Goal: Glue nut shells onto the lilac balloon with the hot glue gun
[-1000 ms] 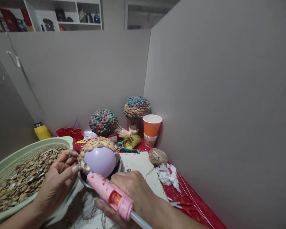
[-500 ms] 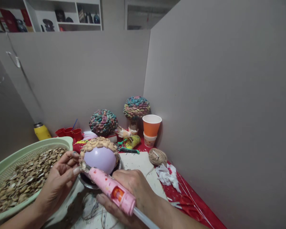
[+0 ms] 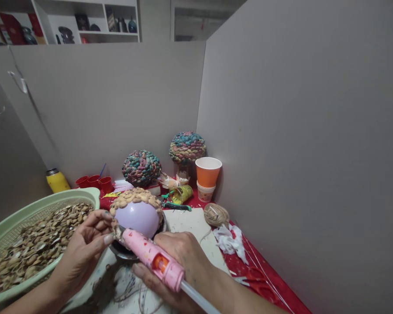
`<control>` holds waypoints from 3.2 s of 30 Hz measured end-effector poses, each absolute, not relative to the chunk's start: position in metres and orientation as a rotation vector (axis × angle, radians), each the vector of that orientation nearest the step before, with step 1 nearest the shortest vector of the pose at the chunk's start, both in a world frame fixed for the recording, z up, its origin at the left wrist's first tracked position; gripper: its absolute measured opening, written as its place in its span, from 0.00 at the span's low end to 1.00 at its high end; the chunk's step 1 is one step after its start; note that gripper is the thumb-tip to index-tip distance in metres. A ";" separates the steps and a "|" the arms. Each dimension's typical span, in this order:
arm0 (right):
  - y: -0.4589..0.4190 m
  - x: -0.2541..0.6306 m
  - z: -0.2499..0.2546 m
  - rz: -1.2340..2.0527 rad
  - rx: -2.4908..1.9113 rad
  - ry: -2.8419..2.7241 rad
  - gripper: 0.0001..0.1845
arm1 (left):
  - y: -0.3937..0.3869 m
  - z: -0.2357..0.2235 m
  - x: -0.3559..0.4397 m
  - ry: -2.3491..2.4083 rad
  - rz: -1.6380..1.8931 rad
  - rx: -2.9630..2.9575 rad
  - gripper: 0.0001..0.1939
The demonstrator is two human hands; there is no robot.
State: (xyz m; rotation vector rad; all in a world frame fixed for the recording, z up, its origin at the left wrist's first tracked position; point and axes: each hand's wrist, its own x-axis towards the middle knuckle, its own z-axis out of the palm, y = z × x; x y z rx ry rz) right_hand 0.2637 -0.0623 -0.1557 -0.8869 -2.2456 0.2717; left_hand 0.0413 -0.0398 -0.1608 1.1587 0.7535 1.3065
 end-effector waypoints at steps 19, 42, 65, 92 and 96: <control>-0.062 0.263 -0.162 0.155 -0.828 -2.251 0.19 | -0.035 -0.169 0.040 0.724 1.252 1.180 0.14; -0.060 0.262 -0.159 -0.115 -0.776 -2.295 0.20 | -0.035 -0.162 0.042 0.772 1.316 1.163 0.15; -0.059 0.262 -0.171 0.031 -0.848 -2.260 0.18 | -0.037 -0.157 0.042 0.801 1.377 1.130 0.14; -0.059 0.263 -0.170 0.005 -0.868 -2.302 0.17 | -0.035 -0.154 0.041 0.768 1.413 1.071 0.14; -0.059 0.263 -0.172 0.065 -0.862 -2.262 0.18 | -0.035 -0.153 0.042 0.775 1.427 1.053 0.14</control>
